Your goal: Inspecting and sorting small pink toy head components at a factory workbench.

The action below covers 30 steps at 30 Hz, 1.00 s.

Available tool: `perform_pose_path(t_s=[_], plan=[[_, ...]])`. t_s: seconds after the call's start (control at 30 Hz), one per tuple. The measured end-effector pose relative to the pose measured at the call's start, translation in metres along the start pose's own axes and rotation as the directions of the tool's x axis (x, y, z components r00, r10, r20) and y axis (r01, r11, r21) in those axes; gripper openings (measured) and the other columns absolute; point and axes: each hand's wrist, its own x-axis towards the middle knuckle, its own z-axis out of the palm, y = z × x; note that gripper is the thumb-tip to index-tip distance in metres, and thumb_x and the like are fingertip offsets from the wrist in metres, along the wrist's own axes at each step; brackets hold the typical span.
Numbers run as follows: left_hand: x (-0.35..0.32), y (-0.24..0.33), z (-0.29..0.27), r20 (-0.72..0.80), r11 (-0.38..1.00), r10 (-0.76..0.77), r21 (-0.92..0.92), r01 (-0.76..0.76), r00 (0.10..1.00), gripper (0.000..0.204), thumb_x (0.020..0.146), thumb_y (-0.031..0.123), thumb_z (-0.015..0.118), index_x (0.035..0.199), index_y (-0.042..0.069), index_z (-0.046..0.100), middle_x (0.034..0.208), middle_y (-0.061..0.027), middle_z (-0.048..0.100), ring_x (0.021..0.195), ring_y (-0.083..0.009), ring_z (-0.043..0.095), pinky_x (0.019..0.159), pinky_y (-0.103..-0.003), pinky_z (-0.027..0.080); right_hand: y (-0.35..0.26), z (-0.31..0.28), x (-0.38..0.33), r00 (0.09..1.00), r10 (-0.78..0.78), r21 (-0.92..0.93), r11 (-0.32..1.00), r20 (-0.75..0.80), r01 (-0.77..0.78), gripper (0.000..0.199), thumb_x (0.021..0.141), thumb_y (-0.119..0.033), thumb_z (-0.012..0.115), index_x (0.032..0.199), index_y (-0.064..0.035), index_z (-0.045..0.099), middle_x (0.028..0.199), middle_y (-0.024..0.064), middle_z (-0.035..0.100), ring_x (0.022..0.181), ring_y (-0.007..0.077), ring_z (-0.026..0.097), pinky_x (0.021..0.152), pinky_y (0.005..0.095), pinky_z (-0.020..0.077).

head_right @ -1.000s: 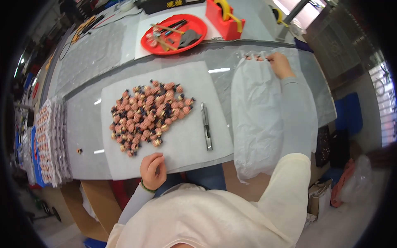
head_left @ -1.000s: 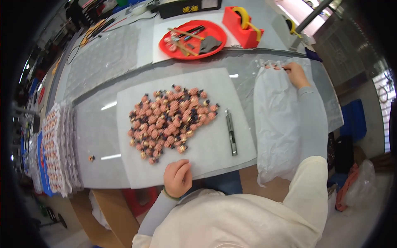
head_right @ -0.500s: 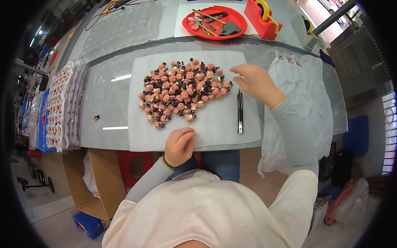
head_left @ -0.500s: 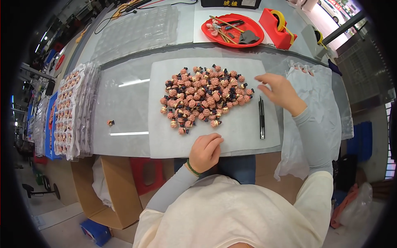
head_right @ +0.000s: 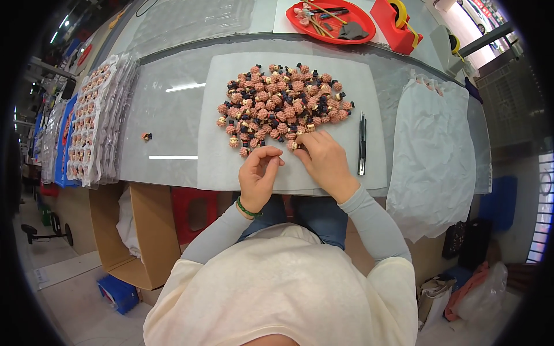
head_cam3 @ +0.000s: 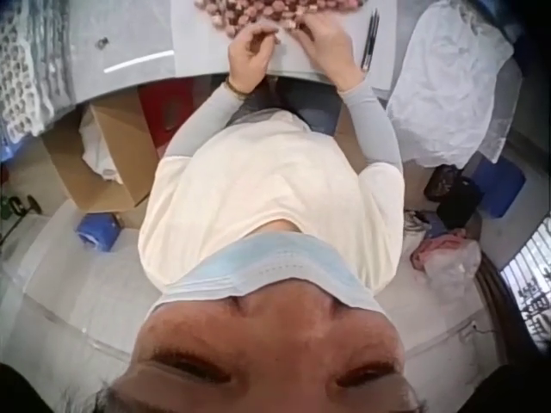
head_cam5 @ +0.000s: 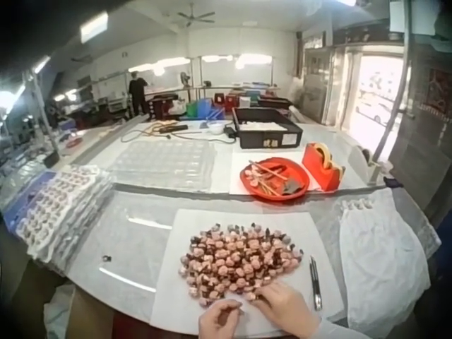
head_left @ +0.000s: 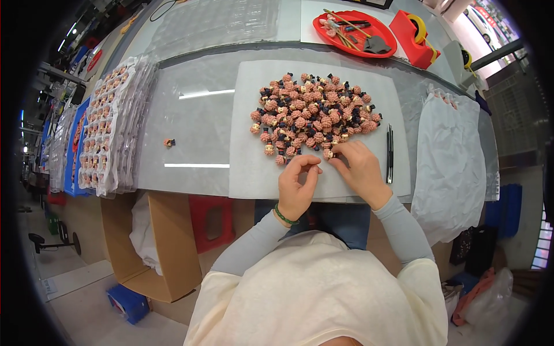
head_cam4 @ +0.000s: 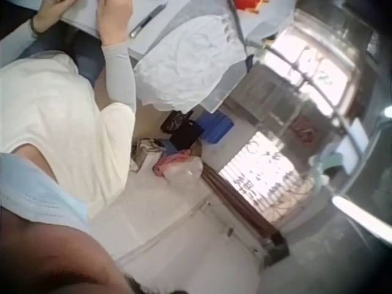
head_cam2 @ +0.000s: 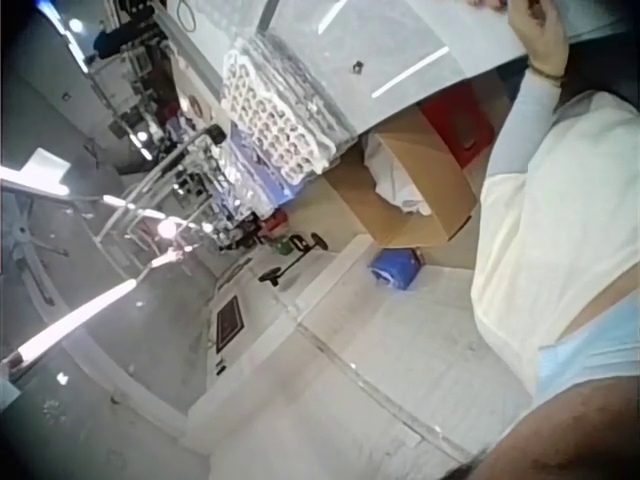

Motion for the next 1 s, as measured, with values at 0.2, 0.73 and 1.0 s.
perform_pose_path(t_s=[0.2,0.73,1.0], plan=[[0.014,0.006,0.007,-0.025,0.938,-0.262,-0.241,0.249,0.965,0.021,0.087,0.006,0.055,0.106,-0.002,0.057,0.098,-0.0055,0.058,0.081,-0.0099,0.057,0.072,-0.022,0.047,-0.026,0.016,-0.017,0.922,0.352,0.396,0.879,-0.161,-0.266,0.018,0.071,-0.003,0.068,0.088,-0.0015,0.062,0.078,0.0066,0.060,0.066,0.0137,0.058,0.057,0.0239,0.0465],[0.027,0.007,-0.006,0.299,0.821,-0.404,-0.299,0.487,0.865,0.025,0.089,0.013,0.053,0.110,-0.002,0.058,0.102,-0.0085,0.062,0.091,-0.0127,0.058,0.078,-0.026,0.050,-0.012,0.033,-0.044,0.893,0.450,0.817,0.521,-0.016,-0.247,0.027,0.083,0.009,0.042,0.107,0.0041,0.054,0.091,0.0076,0.057,0.078,0.0113,0.054,0.072,0.0227,0.0463],[0.026,0.007,-0.005,0.276,0.835,-0.416,-0.261,0.484,0.866,0.025,0.089,0.014,0.054,0.108,-0.002,0.059,0.100,-0.0084,0.063,0.089,-0.0123,0.059,0.076,-0.025,0.050,-0.014,0.030,-0.045,0.890,0.457,0.828,0.493,0.015,-0.267,0.024,0.085,0.006,0.045,0.108,0.0043,0.053,0.091,0.0079,0.058,0.078,0.0117,0.055,0.072,0.0229,0.0465]])
